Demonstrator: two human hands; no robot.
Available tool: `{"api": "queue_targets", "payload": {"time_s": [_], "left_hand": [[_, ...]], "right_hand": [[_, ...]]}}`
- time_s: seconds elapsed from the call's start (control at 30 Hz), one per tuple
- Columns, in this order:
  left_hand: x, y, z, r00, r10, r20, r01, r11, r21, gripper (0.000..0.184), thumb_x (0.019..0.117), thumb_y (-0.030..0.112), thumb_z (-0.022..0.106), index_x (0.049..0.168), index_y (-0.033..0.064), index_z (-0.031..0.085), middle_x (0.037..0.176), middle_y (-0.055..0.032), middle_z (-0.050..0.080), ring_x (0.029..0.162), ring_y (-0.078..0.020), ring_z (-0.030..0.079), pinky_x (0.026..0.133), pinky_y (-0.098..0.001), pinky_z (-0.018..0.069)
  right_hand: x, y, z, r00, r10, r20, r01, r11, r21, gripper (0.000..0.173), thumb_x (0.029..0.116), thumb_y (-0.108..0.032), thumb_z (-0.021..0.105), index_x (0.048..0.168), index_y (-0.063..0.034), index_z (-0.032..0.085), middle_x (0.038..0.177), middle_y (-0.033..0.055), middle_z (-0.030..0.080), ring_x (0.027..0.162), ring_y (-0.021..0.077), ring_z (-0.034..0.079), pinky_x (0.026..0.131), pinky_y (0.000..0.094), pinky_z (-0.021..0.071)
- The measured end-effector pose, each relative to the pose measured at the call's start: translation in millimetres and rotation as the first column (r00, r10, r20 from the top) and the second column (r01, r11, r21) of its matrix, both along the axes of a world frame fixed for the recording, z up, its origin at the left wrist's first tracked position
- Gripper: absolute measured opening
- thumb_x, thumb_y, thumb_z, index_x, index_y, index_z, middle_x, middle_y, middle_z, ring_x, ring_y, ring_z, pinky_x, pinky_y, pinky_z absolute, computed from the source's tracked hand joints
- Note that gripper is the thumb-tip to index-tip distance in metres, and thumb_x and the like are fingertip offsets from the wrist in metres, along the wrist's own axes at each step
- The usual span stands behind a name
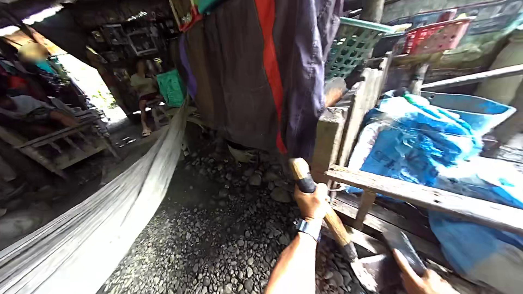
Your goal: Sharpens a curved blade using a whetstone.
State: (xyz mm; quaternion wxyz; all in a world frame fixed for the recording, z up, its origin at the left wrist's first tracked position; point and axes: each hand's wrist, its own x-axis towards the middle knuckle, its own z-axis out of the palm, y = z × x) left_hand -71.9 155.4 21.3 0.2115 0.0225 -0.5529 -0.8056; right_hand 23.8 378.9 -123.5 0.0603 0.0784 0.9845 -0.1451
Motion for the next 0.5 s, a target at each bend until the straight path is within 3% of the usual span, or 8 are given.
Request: {"api": "queue_targets", "payload": {"time_s": [0.1, 0.2, 0.33, 0.4, 0.5], "left_hand": [[6, 1, 4, 1.000, 0.011, -0.006, -0.012, 0.998, -0.062, 0.005, 0.0893, -0.003, 0.062, 0.086, -0.0034, 0.058, 0.055, -0.0015, 0.058, 0.047, -0.0086, 0.059, 0.052, -0.0250, 0.0550], [5, 2, -4, 0.999, 0.022, -0.045, -0.026, 0.995, -0.095, 0.007, 0.0918, -0.006, 0.058, 0.085, -0.0027, 0.056, 0.054, -0.0007, 0.058, 0.046, -0.0093, 0.059, 0.051, -0.0256, 0.0562], [-6, 5, -9, 0.995, 0.007, -0.095, -0.016, 0.995, -0.102, 0.007, 0.0911, -0.006, 0.057, 0.089, 0.0000, 0.054, 0.054, 0.0006, 0.058, 0.045, -0.0101, 0.060, 0.050, -0.0261, 0.0574], [-8, 6, -10, 0.992, -0.017, -0.126, 0.003, 0.994, -0.112, 0.010, 0.0910, -0.005, 0.056, 0.086, 0.0027, 0.054, 0.054, 0.0015, 0.059, 0.046, -0.0103, 0.061, 0.050, -0.0264, 0.0578], [-6, 4, -14, 0.984, -0.031, -0.173, 0.010, 0.992, -0.123, 0.013, 0.0899, -0.006, 0.054, 0.083, 0.0052, 0.054, 0.054, 0.0017, 0.060, 0.046, -0.0108, 0.061, 0.051, -0.0265, 0.0581]], "right_hand": [[-33, 1, 27, 0.993, -0.121, -0.003, 0.120, 0.990, -0.075, 0.057, 0.1090, -0.029, 0.042, 0.163, -0.0153, 0.029, 0.119, 0.0365, 0.064, 0.106, 0.0554, 0.065, 0.086, 0.0682, 0.0520], [-36, -5, 55, 0.966, -0.185, 0.180, 0.205, 0.974, -0.095, 0.060, 0.1102, -0.029, 0.039, 0.166, -0.0177, 0.019, 0.135, 0.0361, 0.057, 0.118, 0.0536, 0.061, 0.095, 0.0660, 0.0495], [-3, -11, 44, 0.967, -0.041, 0.250, 0.070, 0.992, -0.107, 0.062, 0.1096, -0.023, 0.041, 0.167, -0.0225, 0.017, 0.146, 0.0381, 0.045, 0.125, 0.0562, 0.054, 0.099, 0.0651, 0.0478], [-13, -5, 47, 0.971, -0.060, 0.229, 0.094, 0.986, -0.139, 0.061, 0.1098, -0.025, 0.040, 0.167, -0.0236, 0.019, 0.147, 0.0364, 0.046, 0.128, 0.0536, 0.054, 0.102, 0.0636, 0.0463], [-46, 5, 53, 0.972, -0.137, 0.189, 0.168, 0.973, -0.158, 0.058, 0.1105, -0.030, 0.036, 0.166, -0.0176, 0.021, 0.142, 0.0366, 0.051, 0.123, 0.0525, 0.058, 0.101, 0.0629, 0.0473]]}}
